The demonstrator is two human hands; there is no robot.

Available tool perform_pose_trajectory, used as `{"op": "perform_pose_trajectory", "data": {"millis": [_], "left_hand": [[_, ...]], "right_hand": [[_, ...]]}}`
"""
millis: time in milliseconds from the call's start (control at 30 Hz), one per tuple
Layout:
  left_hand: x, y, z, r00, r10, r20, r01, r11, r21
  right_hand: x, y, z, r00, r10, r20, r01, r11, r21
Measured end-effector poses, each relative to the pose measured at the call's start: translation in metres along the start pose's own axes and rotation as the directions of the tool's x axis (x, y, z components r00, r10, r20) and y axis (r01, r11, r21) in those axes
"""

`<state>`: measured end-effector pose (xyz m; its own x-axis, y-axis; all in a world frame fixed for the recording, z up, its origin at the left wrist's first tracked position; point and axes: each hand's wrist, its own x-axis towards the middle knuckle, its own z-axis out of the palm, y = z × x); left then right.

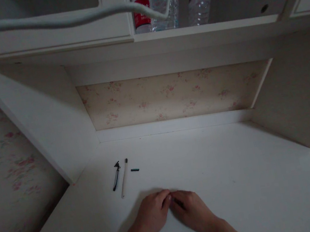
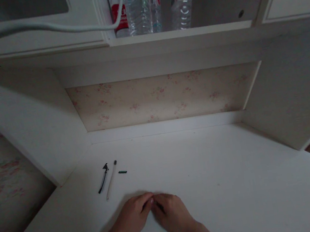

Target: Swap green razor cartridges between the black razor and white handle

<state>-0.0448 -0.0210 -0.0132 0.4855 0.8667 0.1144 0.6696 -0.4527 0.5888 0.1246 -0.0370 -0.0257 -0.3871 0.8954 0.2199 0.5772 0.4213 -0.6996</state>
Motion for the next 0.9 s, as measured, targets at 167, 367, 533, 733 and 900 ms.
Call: {"op": "perform_pose_trajectory", "data": {"millis": [167, 367, 533, 733, 900], "left_hand": [[0.0004, -0.0012, 0.0011, 1.0, 0.001, 0.004, -0.001, 1.0, -0.001], [0.0008, -0.0003, -0.0002, 1.0, -0.006, 0.009, 0.006, 1.0, -0.008], [0.0008, 0.0004, 0.0004, 1.0, -0.004, 0.005, 0.004, 1.0, -0.001], [0.0002, 0.0, 0.0008, 1.0, 0.002, 0.004, -0.002, 1.0, 0.024], [-0.0003, -0.0002, 0.0004, 1.0, 0.008, 0.003, -0.008, 0.999, 0.033]], "right_hand": [[0.0007, -0.0003, -0.0003, 1.0, -0.004, -0.002, 0.004, 1.0, -0.002], [0.0003, -0.0004, -0.0004, 1.0, 0.002, 0.003, -0.002, 1.0, -0.006], [0.0003, -0.0004, -0.0005, 1.0, 0.004, -0.001, -0.004, 1.0, -0.01], [0.0005, 0.0012, 0.0007, 1.0, -0.004, 0.002, 0.004, 1.0, -0.016], [-0.0004, 0.0, 0.0004, 1.0, -0.002, -0.008, 0.002, 1.0, -0.02]]}}
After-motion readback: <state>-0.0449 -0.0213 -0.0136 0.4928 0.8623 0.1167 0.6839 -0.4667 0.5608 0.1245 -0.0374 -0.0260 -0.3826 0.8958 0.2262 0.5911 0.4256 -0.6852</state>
